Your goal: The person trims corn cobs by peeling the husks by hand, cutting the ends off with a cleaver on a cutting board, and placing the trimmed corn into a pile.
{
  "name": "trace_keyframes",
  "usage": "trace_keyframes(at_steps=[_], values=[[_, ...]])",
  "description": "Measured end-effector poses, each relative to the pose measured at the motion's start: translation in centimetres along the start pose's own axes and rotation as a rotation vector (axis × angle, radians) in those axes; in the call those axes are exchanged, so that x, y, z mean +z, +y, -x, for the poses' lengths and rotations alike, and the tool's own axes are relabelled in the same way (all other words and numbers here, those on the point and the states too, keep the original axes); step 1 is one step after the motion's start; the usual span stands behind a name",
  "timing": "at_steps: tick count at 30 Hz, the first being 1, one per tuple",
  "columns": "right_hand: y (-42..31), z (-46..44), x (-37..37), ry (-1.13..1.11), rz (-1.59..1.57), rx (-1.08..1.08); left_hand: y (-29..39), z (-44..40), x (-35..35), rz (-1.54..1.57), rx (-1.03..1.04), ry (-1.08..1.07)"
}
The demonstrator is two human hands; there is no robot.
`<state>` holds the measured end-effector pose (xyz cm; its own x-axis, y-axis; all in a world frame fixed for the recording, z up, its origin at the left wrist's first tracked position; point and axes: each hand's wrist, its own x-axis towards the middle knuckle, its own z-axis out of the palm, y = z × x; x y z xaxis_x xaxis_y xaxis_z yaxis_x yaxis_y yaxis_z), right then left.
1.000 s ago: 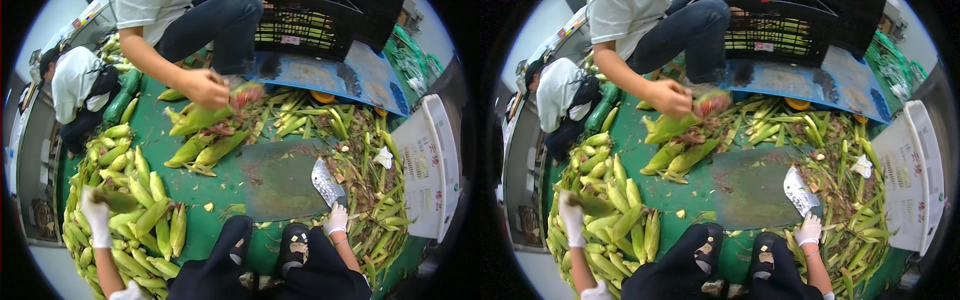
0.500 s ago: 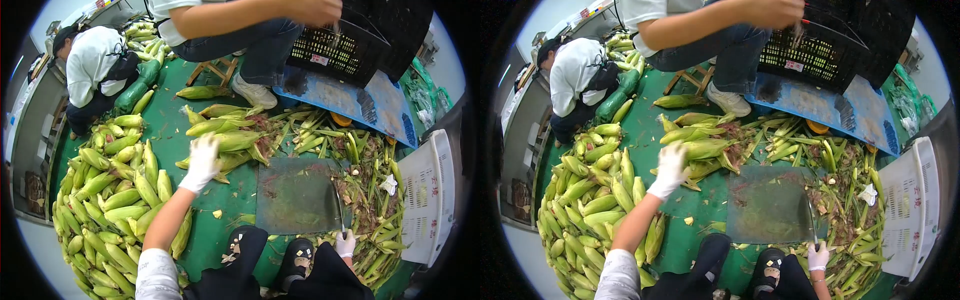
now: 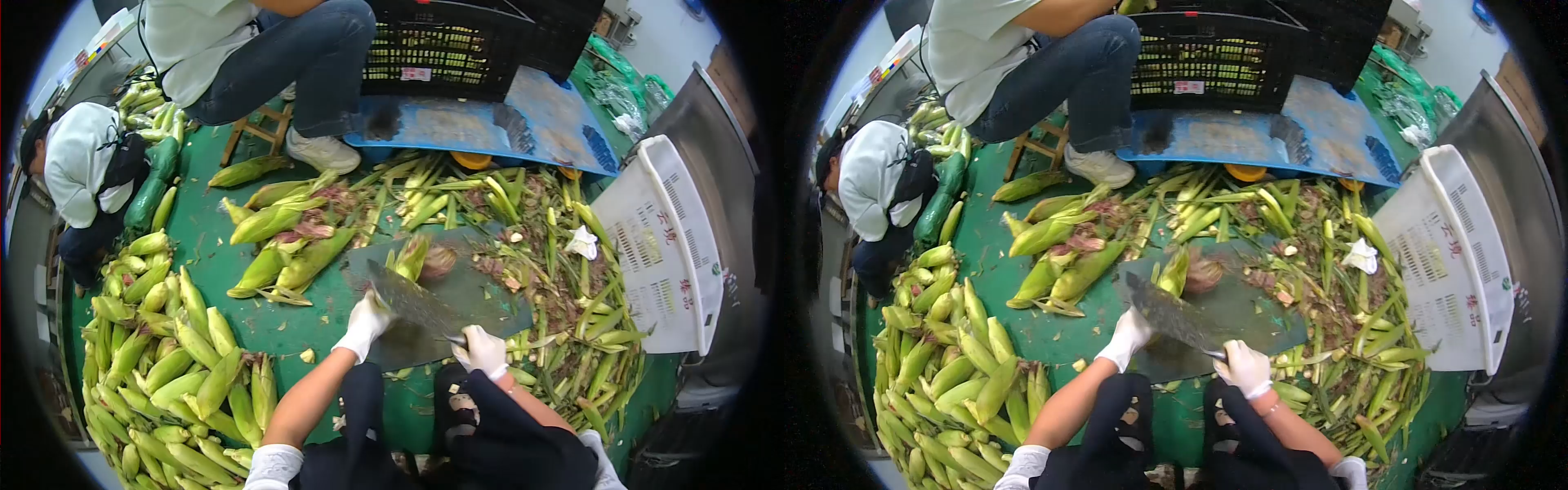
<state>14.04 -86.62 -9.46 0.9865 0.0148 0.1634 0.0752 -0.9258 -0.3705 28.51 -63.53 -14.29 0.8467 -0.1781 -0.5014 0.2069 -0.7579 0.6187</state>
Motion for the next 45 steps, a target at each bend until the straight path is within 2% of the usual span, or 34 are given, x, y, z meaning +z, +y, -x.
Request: trace_keyframes(at_steps=[3,5,7,8,9,11,14,16,17,19,21,23,24,25,26,27,29,31,33,34,35,37,39,40,41,43,45], values=[[2.9,0.2,1.7,-0.104,0.120,0.144,1.2,3.7,0.3,-0.005,-0.095,-0.090],[5.3,1.2,3.4,-0.260,0.137,0.319,2.1,4.8,0.1,-0.100,-0.078,-0.149],[5.4,1.1,3.3,-0.277,0.048,0.332,1.0,4.2,1.6,-0.301,0.203,0.115],[5.0,0.9,3.3,-0.295,-0.003,0.381,0.9,3.6,2.6,-0.430,0.440,0.363],[4.5,0.5,3.2,-0.314,-0.053,0.428,1.4,3.0,3.5,-0.427,0.435,0.359],[3.5,-1.2,2.0,-0.287,-0.130,0.447,3.2,1.0,3.9,-0.667,0.324,0.280],[0.9,-4.2,-1.4,-0.053,-0.421,0.411,3.8,-0.4,2.5,-0.656,0.318,0.244],[-1.0,-5.8,-3.1,0.091,-0.529,0.315,3.1,-0.5,2.7,-0.668,0.327,0.219],[-1.5,-6.2,-3.3,0.151,-0.577,0.283,2.9,-0.8,2.7,-0.684,0.344,0.218],[-0.1,-5.0,0.7,0.191,-0.534,0.232,2.6,-1.3,2.5,-0.714,0.379,0.223],[2.7,-3.1,5.0,-0.328,-0.191,0.502,3.1,-1.0,1.6,-0.669,0.353,0.162],[4.2,-2.1,5.6,-0.301,-0.350,0.600,4.3,-1.0,-0.6,-0.633,0.346,0.098],[3.6,-2.7,3.6,-0.385,-0.524,0.789,4.7,-0.1,-2.2,-0.330,0.299,0.076],[3.8,-2.5,3.5,-0.319,-0.535,0.817,4.3,1.0,-2.8,-0.032,0.236,0.038],[4.1,-2.3,2.9,-0.264,-0.484,0.783,3.8,0.7,-2.5,0.467,0.296,0.025],[4.3,-2.6,2.1,-0.205,-0.431,0.736,5.4,1.9,-3.8,0.726,0.326,0.071],[3.3,-3.0,-0.3,-0.016,-0.529,0.720,4.8,2.1,-4.3,1.252,0.288,0.077],[2.7,-4.1,-2.3,0.178,-0.619,0.648,3.1,1.7,-3.6,1.307,0.258,0.078],[0.4,-5.6,-5.9,0.370,-0.782,0.511,0.0,0.2,-1.8,1.139,0.306,0.049],[-0.9,-6.2,-7.3,0.444,-0.875,0.477,-2.0,-0.7,-0.8,1.054,0.221,0.035],[-0.9,-6.2,-6.9,0.510,-0.894,0.474,-3.0,-1.0,-0.4,1.053,0.217,0.032],[0.1,-5.6,-4.3,0.590,-0.864,0.320,-4.6,-1.6,0.1,1.083,0.104,0.045],[0.6,-5.0,-2.1,0.520,-0.541,0.201,-5.5,-1.8,0.1,1.038,0.113,0.042],[2.1,-4.1,0.3,0.259,-0.434,0.343,-4.9,-1.5,-0.7,0.968,0.119,0.023],[3.6,-3.6,2.5,-0.176,-0.165,0.564,-3.8,-1.3,-1.8,0.900,0.133,0.004],[5.1,-3.1,2.2,-0.272,-0.153,0.668,-1.6,-0.7,-4.8,0.804,0.200,-0.012],[6.1,-2.3,0.7,-0.237,-0.164,0.777,-2.7,0.6,-7.1,0.441,0.547,0.073]])
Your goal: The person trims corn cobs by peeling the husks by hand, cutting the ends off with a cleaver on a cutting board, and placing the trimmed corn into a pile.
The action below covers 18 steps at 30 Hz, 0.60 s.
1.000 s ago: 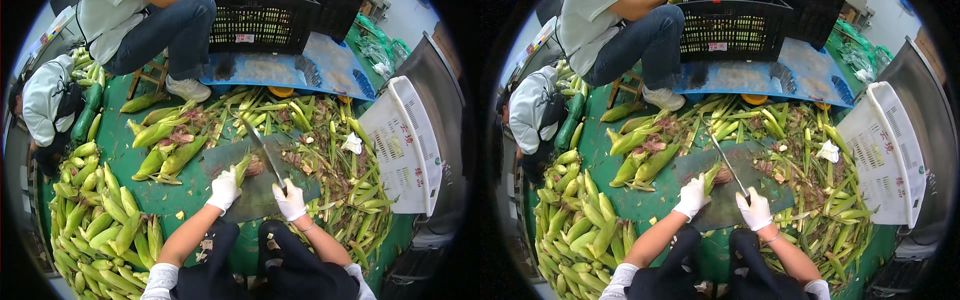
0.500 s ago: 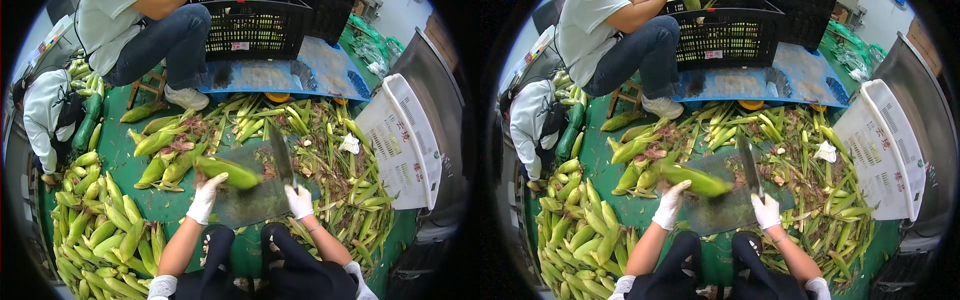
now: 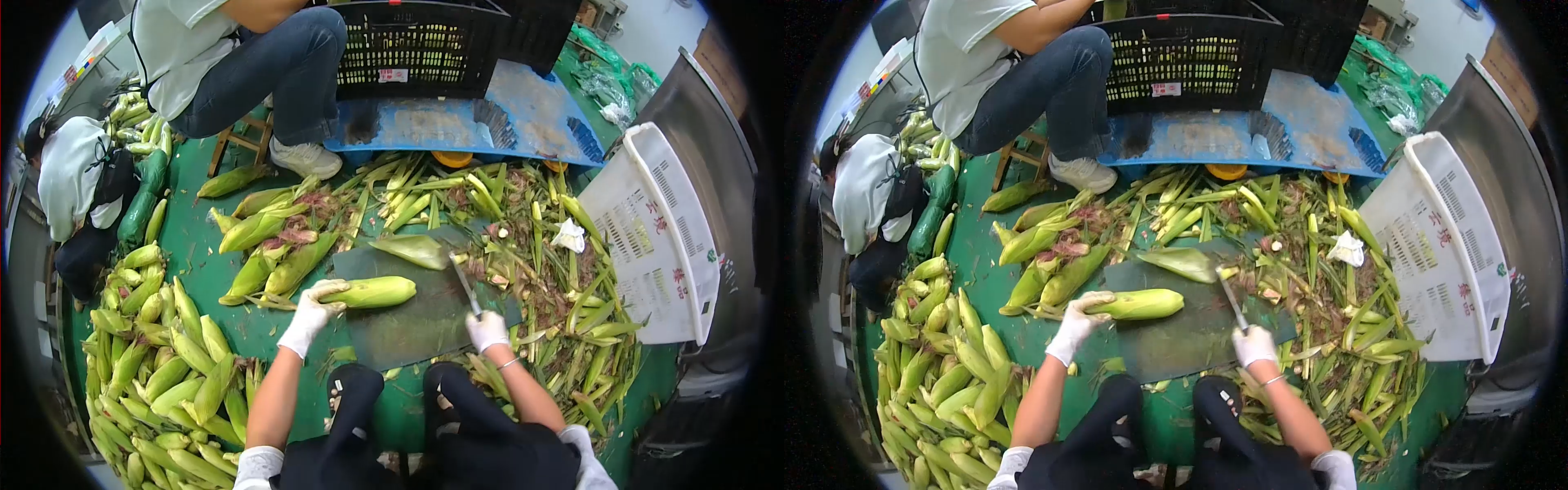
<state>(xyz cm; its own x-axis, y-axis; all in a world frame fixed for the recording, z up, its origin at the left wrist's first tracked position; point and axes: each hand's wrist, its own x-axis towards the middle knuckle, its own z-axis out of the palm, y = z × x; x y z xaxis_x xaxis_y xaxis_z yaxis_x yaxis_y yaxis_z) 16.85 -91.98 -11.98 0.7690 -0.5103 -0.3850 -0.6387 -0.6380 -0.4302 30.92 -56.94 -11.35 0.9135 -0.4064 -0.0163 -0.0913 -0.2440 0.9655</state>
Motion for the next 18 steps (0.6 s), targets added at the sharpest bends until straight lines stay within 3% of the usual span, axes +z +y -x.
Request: trace_keyframes(at_steps=[4,6,7,8,11,13,14,16,18], values=[[8.7,0.2,-2.0,0.259,-0.117,0.164,1.1,3.4,-4.6,-0.066,-0.044,0.045],[14.0,1.7,-2.2,0.420,-0.460,0.398,2.3,6.1,-7.6,-0.114,-0.057,0.103],[16.5,2.8,-1.9,0.572,-0.547,0.298,3.6,7.9,-9.2,-0.130,-0.115,0.165],[17.5,4.0,-2.4,0.660,-0.434,0.291,5.1,9.9,-10.9,-0.145,-0.176,0.225],[19.4,7.1,-2.5,0.775,-0.296,0.225,8.1,16.8,-18.0,-0.453,-0.248,0.433],[18.4,8.6,-2.6,0.685,-0.306,0.168,9.1,20.8,-22.7,-0.495,-0.323,0.575],[19.1,8.0,-1.0,0.771,-0.332,-0.009,10.9,22.4,-24.2,-0.484,-0.386,0.673],[15.6,8.2,-1.2,0.493,-0.104,-0.006,12.6,25.0,-25.8,-0.694,-0.355,0.656],[14.2,5.7,0.9,0.409,0.126,-0.018,13.5,26.3,-25.1,-0.395,-0.327,0.716]])
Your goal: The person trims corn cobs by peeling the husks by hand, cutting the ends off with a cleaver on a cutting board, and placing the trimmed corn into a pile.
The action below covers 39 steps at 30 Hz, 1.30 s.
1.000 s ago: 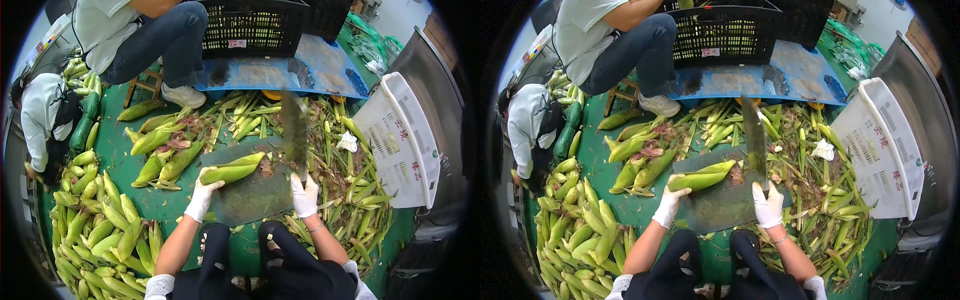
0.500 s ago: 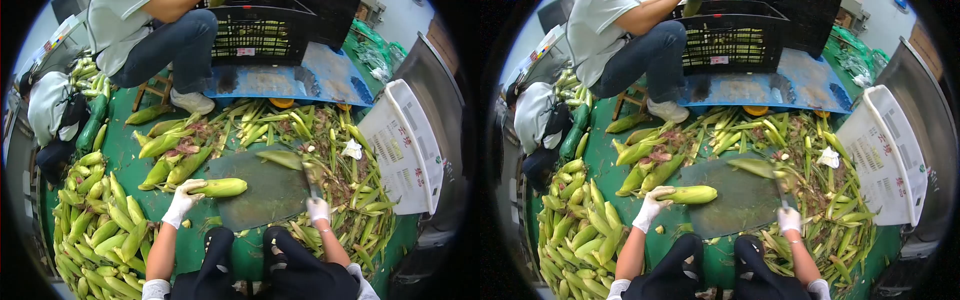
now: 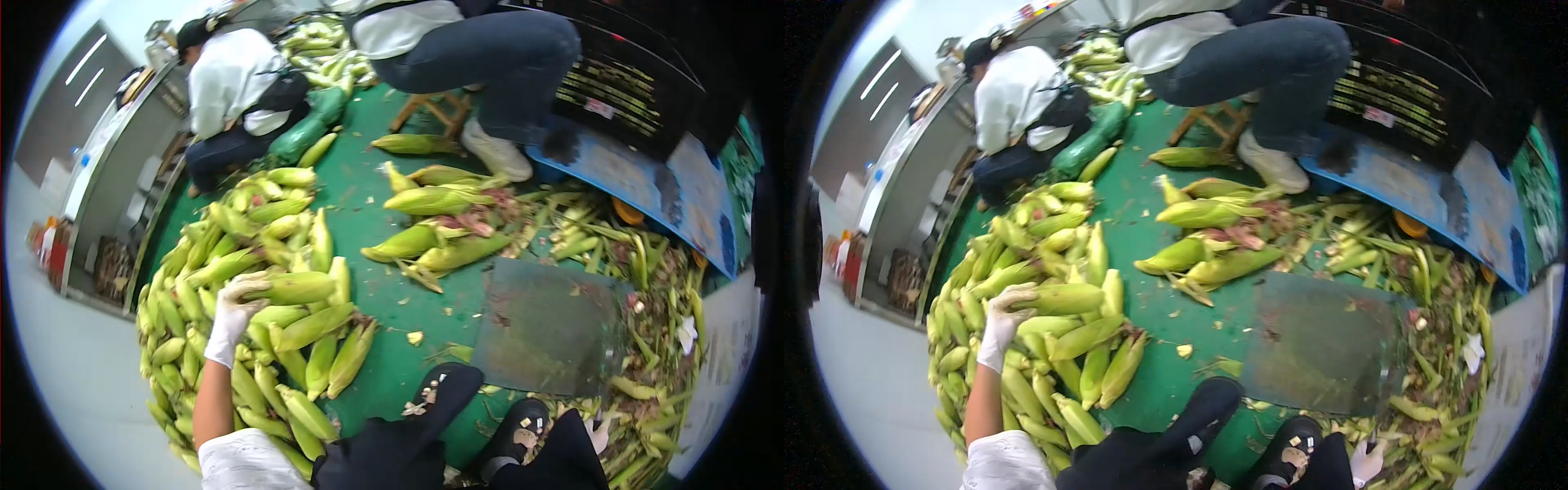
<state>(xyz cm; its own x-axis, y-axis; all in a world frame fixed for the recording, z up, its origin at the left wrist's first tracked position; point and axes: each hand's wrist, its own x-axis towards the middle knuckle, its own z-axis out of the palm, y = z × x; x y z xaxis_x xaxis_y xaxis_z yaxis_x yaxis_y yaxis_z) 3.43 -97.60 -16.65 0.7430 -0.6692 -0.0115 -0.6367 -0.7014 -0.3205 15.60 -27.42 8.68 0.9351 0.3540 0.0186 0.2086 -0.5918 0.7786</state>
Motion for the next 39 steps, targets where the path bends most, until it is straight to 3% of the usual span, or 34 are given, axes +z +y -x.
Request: trace_keyframes(at_steps=[1,3,5,7,8,9,10,12,14,16,17,21,24,28,30,31,32,34,35,36,37,38,39], values=[[1.6,-1.0,3.7,0.107,0.104,-0.140,0.7,0.9,0.3,0.003,0.047,-0.013],[-1.3,-2.8,4.6,-0.079,0.090,-0.270,1.3,1.6,2.0,0.122,0.110,-0.089],[-8.5,-3.5,2.5,-0.090,0.060,-0.481,2.8,1.8,4.8,0.364,0.045,-0.191],[-16.2,-3.2,-0.7,-0.097,-0.142,-0.687,4.8,1.1,7.7,0.440,0.136,-0.328],[-20.5,-2.9,-2.7,-0.296,-0.347,-0.731,5.7,0.6,9.4,0.469,0.205,-0.401],[-24.2,-1.9,-3.9,-0.613,-0.653,-0.616,5.8,0.1,11.2,0.549,0.241,-0.470],[-27.8,-1.8,-5.8,-0.896,-0.702,-0.689,6.8,-0.3,12.8,0.595,0.196,-0.542],[-31.4,-0.6,-6.7,-1.247,-0.839,-0.678,7.9,-1.2,17.1,0.754,0.275,-0.621],[-32.7,0.3,-6.4,-1.187,-0.709,-0.820,8.2,-1.2,21.6,0.916,0.136,-0.655],[-31.8,1.9,-5.4,-0.949,-0.820,-0.737,10.7,-0.4,25.0,1.211,-0.012,-0.549],[-31.3,2.4,-5.7,-0.889,-0.825,-0.666,9.8,-0.3,26.7,1.257,-0.055,-0.639],[-29.9,3.9,-5.8,-0.742,-0.797,-0.560,10.7,3.8,30.8,1.107,-0.294,-0.713],[-29.5,4.1,-6.4,-0.663,-0.742,-0.561,11.0,3.9,31.6,1.099,-0.334,-0.761],[-28.3,2.3,-7.4,-0.669,-0.795,-0.448,11.4,3.9,32.0,0.964,-0.196,-0.752],[-25.7,0.0,-8.7,-0.697,-1.080,-0.118,12.5,3.3,30.5,0.980,-0.132,-0.785],[-24.5,-1.8,-11.0,-0.494,-1.129,-0.050,11.3,2.5,30.3,0.853,-0.133,-0.720],[-20.8,-4.7,-12.5,-0.277,-0.956,-0.195,9.1,1.4,29.5,0.722,-0.135,-0.620],[-14.8,-9.8,-18.0,-0.262,-1.704,-0.173,2.1,-2.1,28.6,0.569,-0.251,-0.523],[-11.1,-12.2,-19.1,0.137,-1.658,-0.120,-0.1,-3.8,28.2,0.441,-0.242,-0.468],[-10.0,-12.6,-19.9,0.212,-1.561,-0.138,-2.4,-4.5,27.8,0.304,-0.251,-0.401],[-8.9,-12.9,-20.8,0.286,-1.462,-0.148,-5.3,-5.3,28.6,0.223,0.024,-0.199],[-9.2,-11.7,-19.6,0.236,-1.431,-0.037,-3.1,-6.1,27.5,0.076,-0.079,-0.225],[-10.5,-10.3,-17.6,0.087,-1.229,0.123,-7.9,-8.5,29.1,-0.273,0.187,-0.039]])
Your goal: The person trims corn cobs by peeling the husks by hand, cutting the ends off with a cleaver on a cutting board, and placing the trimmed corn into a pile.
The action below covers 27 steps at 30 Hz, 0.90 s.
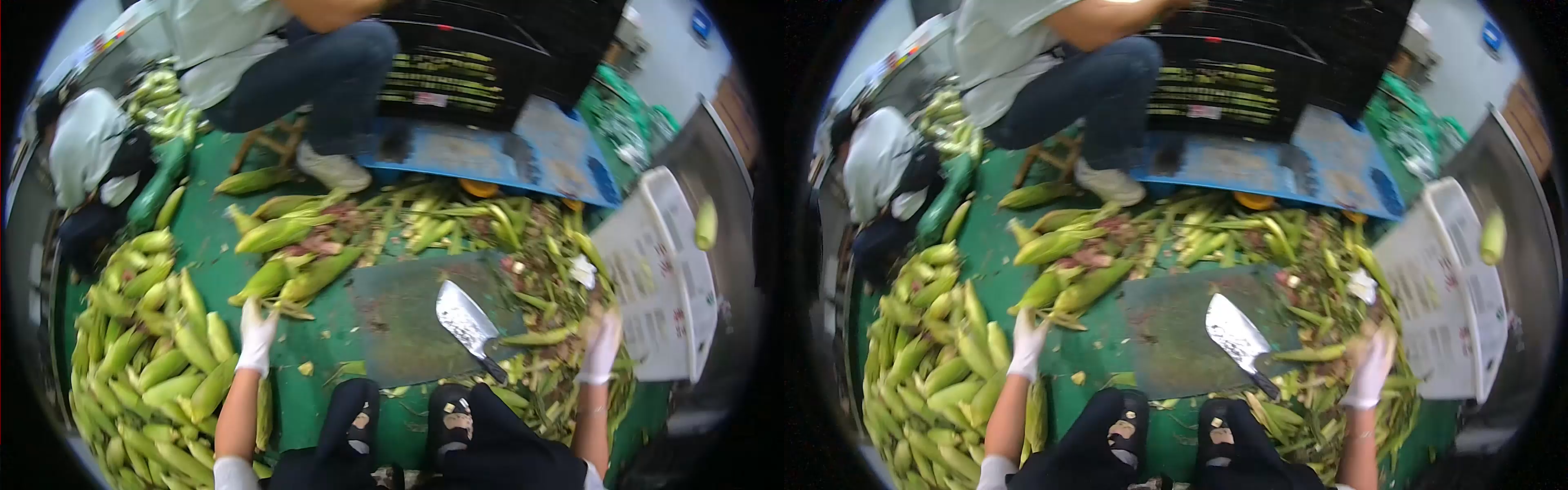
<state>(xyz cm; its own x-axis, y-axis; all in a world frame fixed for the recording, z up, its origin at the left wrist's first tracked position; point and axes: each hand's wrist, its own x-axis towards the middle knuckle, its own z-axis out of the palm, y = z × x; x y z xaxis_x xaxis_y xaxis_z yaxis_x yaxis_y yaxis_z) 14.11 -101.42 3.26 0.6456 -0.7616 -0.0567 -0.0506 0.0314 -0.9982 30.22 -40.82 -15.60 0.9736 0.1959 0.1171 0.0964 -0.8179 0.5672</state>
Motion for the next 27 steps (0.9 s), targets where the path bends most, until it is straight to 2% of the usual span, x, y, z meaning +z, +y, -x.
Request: trace_keyframes(at_steps=[2,3,4,5,7,9,10,11,13,14,16,17,18,19,20,21,22,23,25,27], values=[[5.7,2.6,0.9,-0.101,0.402,-0.025,1.8,-3.1,-0.9,-0.198,0.086,0.099],[10.7,2.9,1.1,-0.182,0.562,-0.226,1.9,-5.1,-0.7,-0.266,0.093,0.113],[15.4,2.9,0.2,-0.320,0.824,-0.282,1.8,-6.7,-0.7,-0.320,0.112,0.071],[18.6,3.4,-1.1,-0.459,1.086,-0.343,0.2,-8.2,0.4,-0.337,0.089,-0.058],[20.6,5.6,-0.8,-0.556,1.472,-0.238,2.6,-9.0,0.2,-0.481,-0.075,-0.363],[20.3,6.2,0.2,-0.619,1.590,-0.077,2.0,-9.3,1.5,-0.550,-0.071,-0.250],[19.8,6.5,0.6,-0.624,1.668,-0.139,3.3,-8.9,0.4,-0.547,-0.066,-0.303],[19.4,6.7,1.4,-0.628,1.664,-0.136,3.8,-8.8,0.0,-0.523,-0.127,-0.400],[18.2,7.2,2.5,-0.578,1.754,-0.084,4.1,-7.5,-0.9,-0.339,-0.144,-0.444],[19.0,7.5,1.9,-0.550,1.799,-0.427,3.9,-6.9,-0.7,-0.003,-0.200,-0.485],[18.8,7.6,2.0,-0.579,1.732,-0.444,5.3,-3.6,-1.2,0.647,-0.391,-0.491],[18.5,7.6,2.1,-0.604,1.669,-0.466,5.9,-2.9,-1.4,0.734,-0.553,-0.636],[18.0,7.6,2.0,-0.604,1.666,-0.467,8.0,-1.2,-2.0,1.009,-0.655,-0.668],[17.2,7.7,1.8,-0.573,1.538,-0.415,8.7,-0.2,-1.6,1.060,-0.727,-0.752],[16.3,7.8,1.6,-0.539,1.411,-0.365,9.4,0.6,-1.4,1.212,-0.774,-0.947],[15.4,8.0,1.2,-0.506,1.285,-0.314,9.8,1.7,-0.7,1.366,-0.832,-1.024],[14.7,8.9,1.0,-0.498,1.043,-0.309,8.9,2.9,2.0,1.243,-0.734,-0.998],[14.4,10.2,0.9,-0.484,0.804,-0.079,8.4,3.8,4.7,1.120,-0.637,-0.974],[15.3,12.3,0.8,-0.475,0.660,-0.083,15.4,4.6,1.8,1.243,-0.776,-1.176],[13.8,13.3,2.0,-0.533,0.606,-0.126,17.1,5.6,3.8,1.351,-0.833,-1.306]])
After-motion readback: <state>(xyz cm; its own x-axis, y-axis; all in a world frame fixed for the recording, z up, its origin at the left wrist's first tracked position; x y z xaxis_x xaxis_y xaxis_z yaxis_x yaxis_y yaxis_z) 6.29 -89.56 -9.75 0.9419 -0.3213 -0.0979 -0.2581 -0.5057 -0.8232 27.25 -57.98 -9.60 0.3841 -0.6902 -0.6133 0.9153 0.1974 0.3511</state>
